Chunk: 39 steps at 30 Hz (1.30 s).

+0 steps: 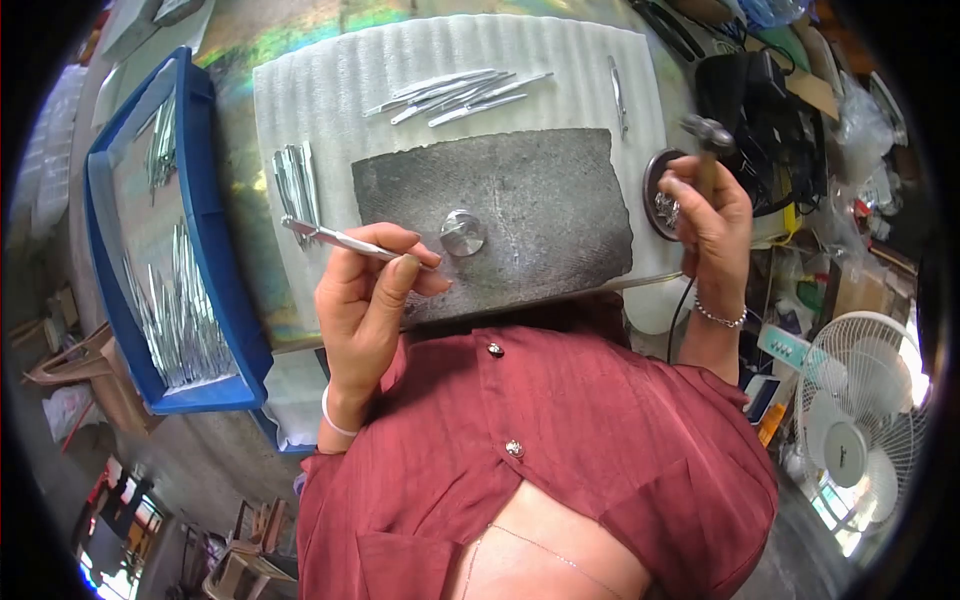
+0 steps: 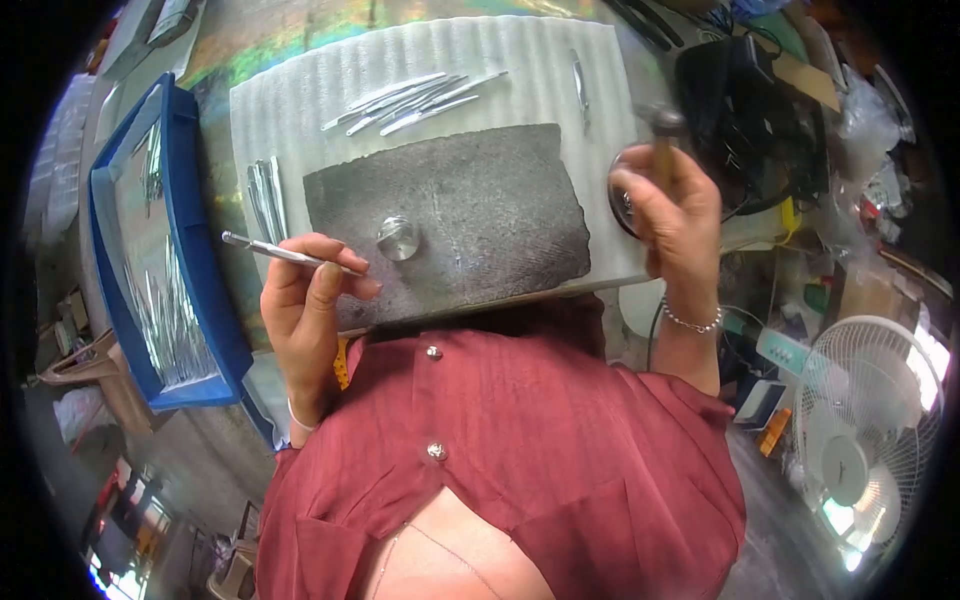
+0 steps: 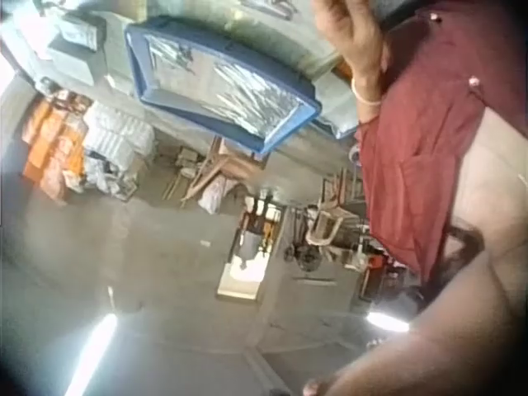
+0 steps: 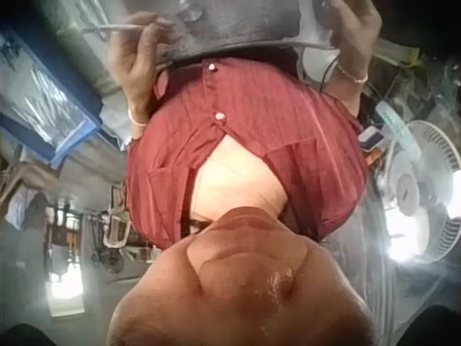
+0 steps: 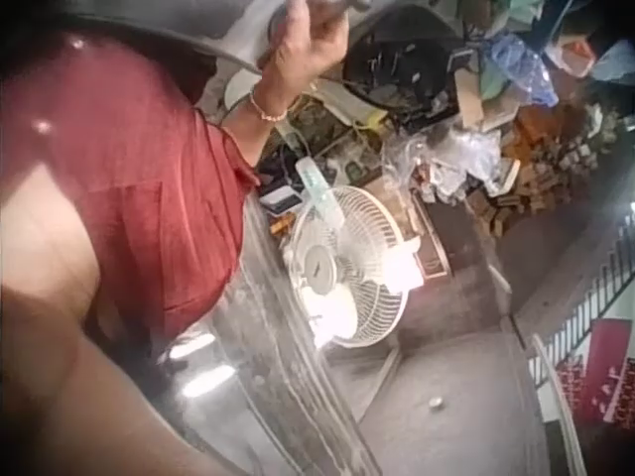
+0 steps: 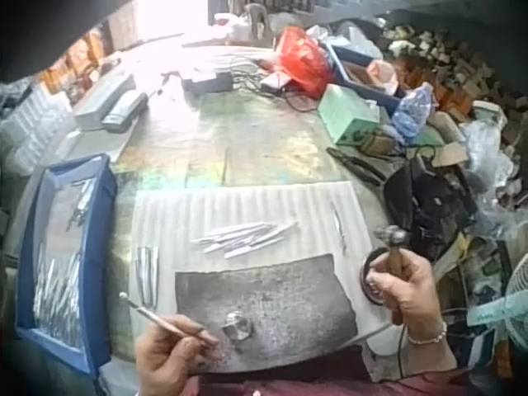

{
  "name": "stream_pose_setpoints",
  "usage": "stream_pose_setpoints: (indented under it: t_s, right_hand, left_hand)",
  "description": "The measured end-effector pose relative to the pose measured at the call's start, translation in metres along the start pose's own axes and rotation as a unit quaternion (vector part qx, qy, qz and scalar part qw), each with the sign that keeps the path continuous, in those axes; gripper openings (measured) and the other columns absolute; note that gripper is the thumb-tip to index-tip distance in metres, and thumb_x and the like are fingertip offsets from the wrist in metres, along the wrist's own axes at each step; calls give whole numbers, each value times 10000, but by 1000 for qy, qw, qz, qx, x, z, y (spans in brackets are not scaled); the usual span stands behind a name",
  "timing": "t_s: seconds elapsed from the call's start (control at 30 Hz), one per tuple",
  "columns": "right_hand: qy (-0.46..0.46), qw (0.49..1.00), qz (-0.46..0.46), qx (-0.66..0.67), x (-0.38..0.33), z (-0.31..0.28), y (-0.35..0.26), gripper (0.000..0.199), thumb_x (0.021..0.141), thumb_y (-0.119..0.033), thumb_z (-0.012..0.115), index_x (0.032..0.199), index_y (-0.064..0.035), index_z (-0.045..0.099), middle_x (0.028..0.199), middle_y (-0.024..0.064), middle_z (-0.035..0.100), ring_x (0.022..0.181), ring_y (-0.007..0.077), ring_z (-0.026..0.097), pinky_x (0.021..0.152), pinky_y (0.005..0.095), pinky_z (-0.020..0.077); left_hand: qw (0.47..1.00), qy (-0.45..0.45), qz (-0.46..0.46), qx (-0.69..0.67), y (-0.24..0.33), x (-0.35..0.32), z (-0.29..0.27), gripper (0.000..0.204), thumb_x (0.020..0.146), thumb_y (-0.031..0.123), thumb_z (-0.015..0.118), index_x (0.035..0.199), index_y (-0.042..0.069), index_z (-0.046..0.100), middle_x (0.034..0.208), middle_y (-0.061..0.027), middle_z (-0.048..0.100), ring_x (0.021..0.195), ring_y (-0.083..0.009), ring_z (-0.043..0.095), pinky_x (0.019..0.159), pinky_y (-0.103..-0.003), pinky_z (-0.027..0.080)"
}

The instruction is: Hammering and inspecting small metal parts at a manufacturing workbench.

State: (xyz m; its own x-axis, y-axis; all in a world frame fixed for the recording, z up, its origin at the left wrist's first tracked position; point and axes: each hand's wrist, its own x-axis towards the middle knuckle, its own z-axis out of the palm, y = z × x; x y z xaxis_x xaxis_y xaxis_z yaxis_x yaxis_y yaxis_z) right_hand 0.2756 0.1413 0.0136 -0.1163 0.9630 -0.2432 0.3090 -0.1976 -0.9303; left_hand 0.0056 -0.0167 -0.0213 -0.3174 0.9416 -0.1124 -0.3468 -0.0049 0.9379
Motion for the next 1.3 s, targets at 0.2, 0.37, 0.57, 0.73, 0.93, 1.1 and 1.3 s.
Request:
stream_pose_setpoints:
  t_s: [0.2, 0.37, 0.57, 0.73, 0.93, 1.1, 1.3]
  right_hand:
    - [-240, 953, 62, 172, -19, 55, -16, 75, 853, -41, 588, 905, 3, 557, 794, 84, 644, 400, 11, 372, 354, 159, 286]
    - [-335, 904, 91, 250, -30, 89, -22, 93, 885, -86, 569, 875, 0, 534, 777, 98, 636, 397, 20, 382, 352, 164, 289]
    - [-346, 910, 35, 228, -44, 111, -24, 132, 884, -87, 578, 919, 11, 498, 730, 106, 575, 392, 34, 374, 348, 176, 263]
    - [-318, 928, -66, 180, -50, 119, -25, 125, 882, -82, 586, 902, 14, 509, 695, 69, 566, 403, 34, 395, 361, 182, 281]
    - [-281, 950, -71, 119, -53, 116, -27, 103, 858, -52, 616, 889, 10, 539, 718, 37, 574, 537, 48, 470, 481, 198, 367]
    - [-264, 958, -72, 84, -53, 114, -26, 124, 819, -32, 664, 889, 4, 568, 725, 20, 594, 633, 61, 544, 572, 212, 451]
    - [-227, 950, -216, -16, -47, 120, -13, 184, 788, -58, 703, 910, -21, 571, 709, 26, 590, 595, 72, 537, 537, 213, 434]
  left_hand:
    - [976, -21, -91, -197, 6, 1, 14, 178, 901, 9, 528, 1071, -35, 502, 922, -155, 621, 781, -232, 663, 696, -302, 561]
    - [921, -55, -169, -347, 5, 6, 17, 139, 902, 38, 544, 1029, -18, 543, 948, -147, 621, 843, -239, 665, 705, -296, 576]
    - [879, -80, -175, -436, -8, 7, 11, 157, 910, 119, 556, 1021, 9, 559, 951, -140, 630, 817, -210, 665, 683, -281, 578]
    - [857, -85, -203, -467, -8, 6, 10, 159, 912, 144, 561, 1009, 18, 556, 919, -121, 639, 752, -175, 658, 619, -264, 557]
    - [844, -78, -230, -477, -10, 5, 11, 164, 912, 169, 564, 994, 27, 558, 903, -102, 638, 723, -152, 648, 597, -246, 537]
    - [835, -67, -245, -489, -7, 6, 14, 164, 910, 180, 568, 986, 34, 562, 915, -98, 635, 718, -144, 641, 602, -239, 535]
    - [839, -52, -248, -481, -12, 7, 14, 157, 909, 182, 567, 980, 42, 564, 924, -84, 629, 708, -133, 625, 614, -238, 535]
